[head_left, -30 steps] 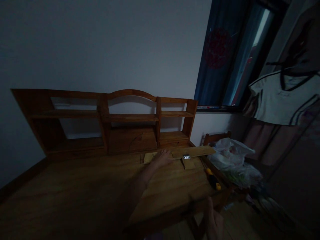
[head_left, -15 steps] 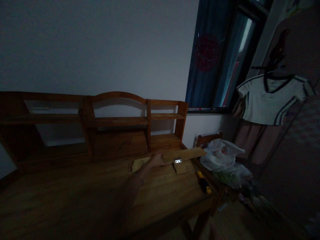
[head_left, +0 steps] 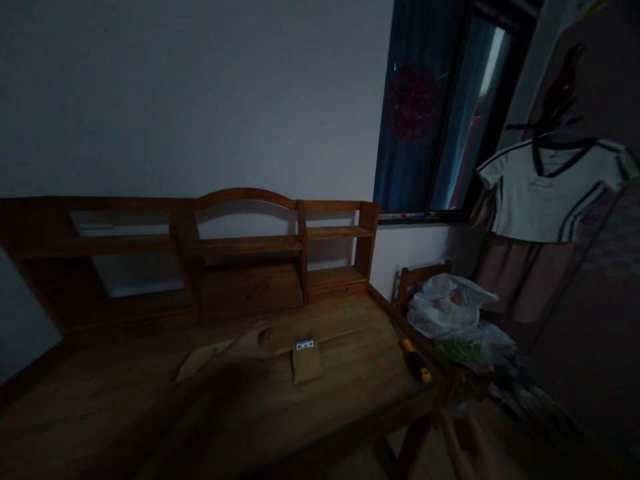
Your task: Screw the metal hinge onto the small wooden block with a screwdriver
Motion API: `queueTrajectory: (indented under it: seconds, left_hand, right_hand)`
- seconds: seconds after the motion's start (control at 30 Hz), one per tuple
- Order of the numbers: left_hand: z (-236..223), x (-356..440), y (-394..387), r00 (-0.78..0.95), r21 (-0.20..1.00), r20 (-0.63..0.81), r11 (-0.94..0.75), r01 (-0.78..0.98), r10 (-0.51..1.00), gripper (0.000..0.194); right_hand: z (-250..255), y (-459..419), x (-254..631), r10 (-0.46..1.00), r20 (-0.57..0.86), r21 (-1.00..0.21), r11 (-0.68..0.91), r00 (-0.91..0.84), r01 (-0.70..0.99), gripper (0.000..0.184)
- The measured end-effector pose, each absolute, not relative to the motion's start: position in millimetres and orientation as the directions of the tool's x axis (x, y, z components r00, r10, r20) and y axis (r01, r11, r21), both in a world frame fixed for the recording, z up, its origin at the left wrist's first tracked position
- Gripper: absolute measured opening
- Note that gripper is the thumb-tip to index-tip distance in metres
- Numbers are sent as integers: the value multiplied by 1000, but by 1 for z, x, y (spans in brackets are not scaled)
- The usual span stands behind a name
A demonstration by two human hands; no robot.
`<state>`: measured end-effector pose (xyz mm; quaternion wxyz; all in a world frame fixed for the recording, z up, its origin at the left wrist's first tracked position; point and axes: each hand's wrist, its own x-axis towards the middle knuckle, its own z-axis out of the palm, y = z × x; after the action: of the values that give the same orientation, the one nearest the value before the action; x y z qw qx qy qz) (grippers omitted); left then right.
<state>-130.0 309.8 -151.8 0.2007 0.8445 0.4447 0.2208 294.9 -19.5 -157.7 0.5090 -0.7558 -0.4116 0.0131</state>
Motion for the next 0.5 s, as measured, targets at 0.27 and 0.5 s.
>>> queueTrajectory:
  seconds: [0.27, 0.5]
  left_hand:
    - [-140, -232, 263, 418, 505, 194, -456, 733, 887, 82]
    - [-138, -250, 268, 361, 544, 122, -366, 755, 925, 85]
  right_hand:
    - [-160, 57, 338, 749, 573, -331, -158, 331, 930, 40]
    - [-175, 84, 353, 721, 597, -330, -177, 351, 927, 40]
